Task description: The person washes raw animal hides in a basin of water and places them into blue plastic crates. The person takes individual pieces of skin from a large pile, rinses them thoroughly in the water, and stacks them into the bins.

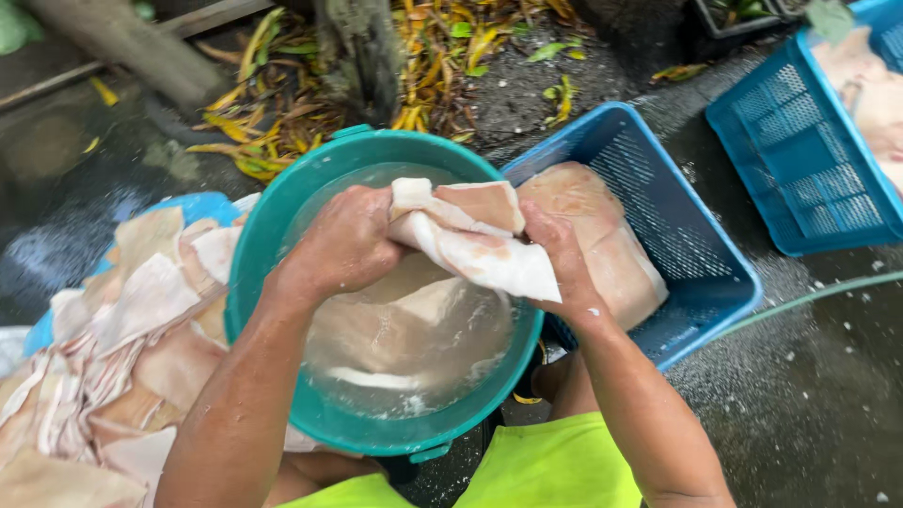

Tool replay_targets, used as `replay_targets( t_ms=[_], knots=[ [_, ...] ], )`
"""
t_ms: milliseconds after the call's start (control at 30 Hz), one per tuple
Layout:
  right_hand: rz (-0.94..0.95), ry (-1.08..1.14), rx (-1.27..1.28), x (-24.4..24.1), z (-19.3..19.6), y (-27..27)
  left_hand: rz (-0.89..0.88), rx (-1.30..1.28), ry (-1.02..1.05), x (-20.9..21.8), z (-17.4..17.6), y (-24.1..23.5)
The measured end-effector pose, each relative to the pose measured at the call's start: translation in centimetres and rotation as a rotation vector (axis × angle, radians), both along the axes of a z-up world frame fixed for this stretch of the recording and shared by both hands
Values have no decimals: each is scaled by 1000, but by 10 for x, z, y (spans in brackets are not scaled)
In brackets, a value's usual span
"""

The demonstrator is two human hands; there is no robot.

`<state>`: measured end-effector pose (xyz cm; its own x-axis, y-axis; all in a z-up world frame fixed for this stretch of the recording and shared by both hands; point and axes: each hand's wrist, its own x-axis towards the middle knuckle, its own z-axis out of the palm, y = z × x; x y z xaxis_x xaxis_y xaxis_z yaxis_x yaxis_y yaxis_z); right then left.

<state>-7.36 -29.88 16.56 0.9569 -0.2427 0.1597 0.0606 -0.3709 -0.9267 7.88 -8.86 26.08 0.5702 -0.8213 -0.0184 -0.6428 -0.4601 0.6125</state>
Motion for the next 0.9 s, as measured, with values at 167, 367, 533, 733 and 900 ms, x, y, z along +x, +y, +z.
replay_targets(
  t_ms=[167, 367, 533, 733, 900],
  knots=[
    [51, -84, 731, -58, 25, -90, -252, -130, -37, -14, 6, -111],
    [-446, -132, 593, -133, 15, -168, -489, -150, 84, -63, -47, -267],
    [-734, 179, 48, -192, -88, -196, -703, 1, 406, -103, -171, -355],
    [-752, 579, 213, -239, -194, -202, -787, 322, 562, -139, -314, -377],
    [-784, 667, 237, -232, -261, -236, -565, 412, 487, -151, -384, -392]
  ],
)
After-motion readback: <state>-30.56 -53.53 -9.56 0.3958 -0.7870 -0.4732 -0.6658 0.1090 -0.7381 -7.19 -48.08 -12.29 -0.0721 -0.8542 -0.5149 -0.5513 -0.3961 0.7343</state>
